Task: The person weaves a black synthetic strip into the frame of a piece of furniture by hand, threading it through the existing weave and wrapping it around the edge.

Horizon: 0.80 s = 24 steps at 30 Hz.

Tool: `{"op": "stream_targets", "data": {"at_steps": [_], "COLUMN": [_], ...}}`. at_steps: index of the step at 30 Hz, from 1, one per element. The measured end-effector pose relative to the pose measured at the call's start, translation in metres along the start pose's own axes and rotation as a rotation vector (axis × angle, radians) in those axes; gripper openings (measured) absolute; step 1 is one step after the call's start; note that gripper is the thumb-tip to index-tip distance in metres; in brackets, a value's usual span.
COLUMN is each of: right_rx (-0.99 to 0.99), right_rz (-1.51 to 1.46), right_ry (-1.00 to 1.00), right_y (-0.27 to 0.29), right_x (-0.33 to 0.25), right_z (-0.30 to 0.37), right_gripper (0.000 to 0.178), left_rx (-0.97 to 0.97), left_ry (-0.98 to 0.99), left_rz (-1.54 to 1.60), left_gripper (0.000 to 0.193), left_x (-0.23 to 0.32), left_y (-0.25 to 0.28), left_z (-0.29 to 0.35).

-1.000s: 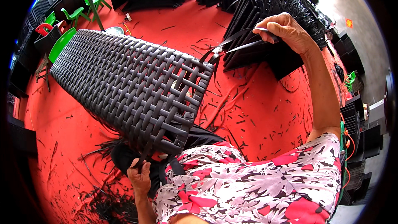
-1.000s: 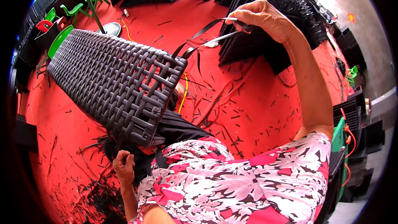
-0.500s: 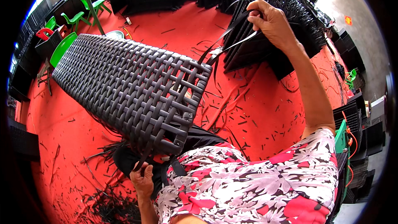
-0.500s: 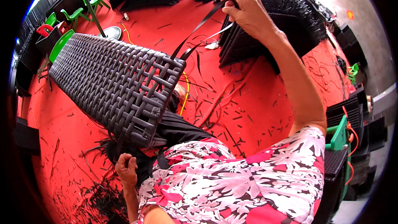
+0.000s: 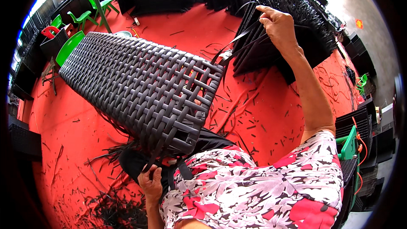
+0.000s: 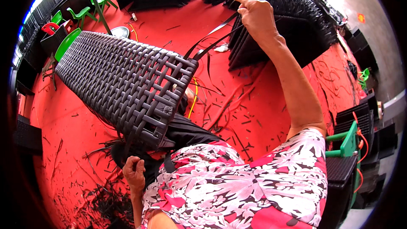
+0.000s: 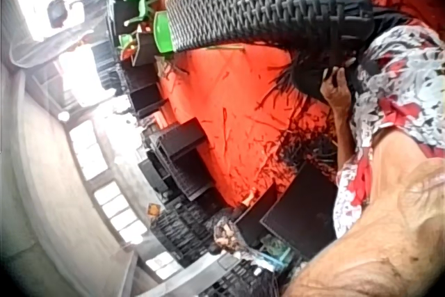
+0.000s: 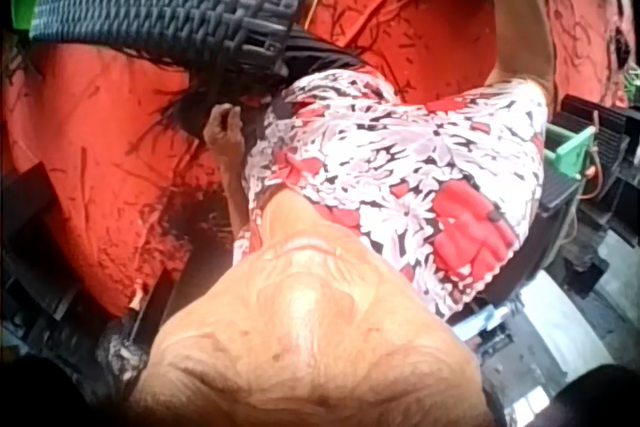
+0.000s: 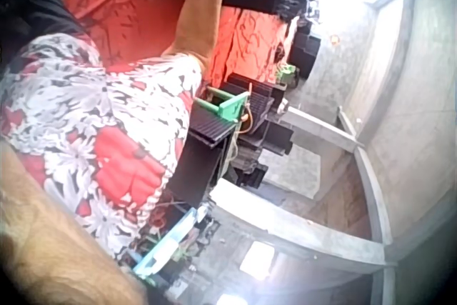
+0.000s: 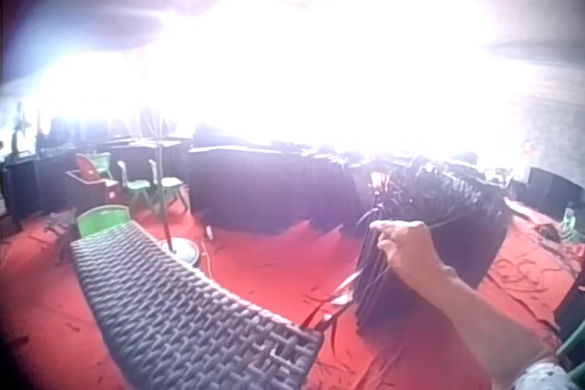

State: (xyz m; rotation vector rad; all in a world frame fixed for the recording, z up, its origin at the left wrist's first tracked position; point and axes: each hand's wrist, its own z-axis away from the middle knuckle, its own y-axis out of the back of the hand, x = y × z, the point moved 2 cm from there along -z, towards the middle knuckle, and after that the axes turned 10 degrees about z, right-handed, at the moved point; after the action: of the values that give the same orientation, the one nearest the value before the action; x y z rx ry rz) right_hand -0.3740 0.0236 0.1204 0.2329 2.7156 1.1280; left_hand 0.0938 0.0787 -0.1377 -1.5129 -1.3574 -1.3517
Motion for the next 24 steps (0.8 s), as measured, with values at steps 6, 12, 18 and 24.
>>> {"op": "stream_targets", "data": {"at_steps": [6,12,18,24], "right_rx": [-0.109,-0.541,-1.003,-0.965], "right_rz": [-0.267,0.047,0.03,0.378], "right_ry": [-0.198,0.069,-0.019,-0.026], "right_y": [-0.014,-0.023,-0.011,0.011], "right_x": [0.018,0.029,0.03,0.021], "right_z": [0.007,0.021,0.029,0.027], "right_gripper": [0.031,0.024,0.011,0.012], "left_rx": [0.003,0.0,-0.016,-0.011], "left_ry": [-0.001,-0.019,-0.045,-0.2], "left_rz": [-0.147,-0.123,-0.143,-0.123], "left_gripper": [0.012,0.013,0.013,0.012], "left_x": [0.003,0.001,0.006,0.008], "left_y": [0.0,0.001,-0.002,-0.007], "left_z": [0.005,0.005,0.001,-0.006]}}
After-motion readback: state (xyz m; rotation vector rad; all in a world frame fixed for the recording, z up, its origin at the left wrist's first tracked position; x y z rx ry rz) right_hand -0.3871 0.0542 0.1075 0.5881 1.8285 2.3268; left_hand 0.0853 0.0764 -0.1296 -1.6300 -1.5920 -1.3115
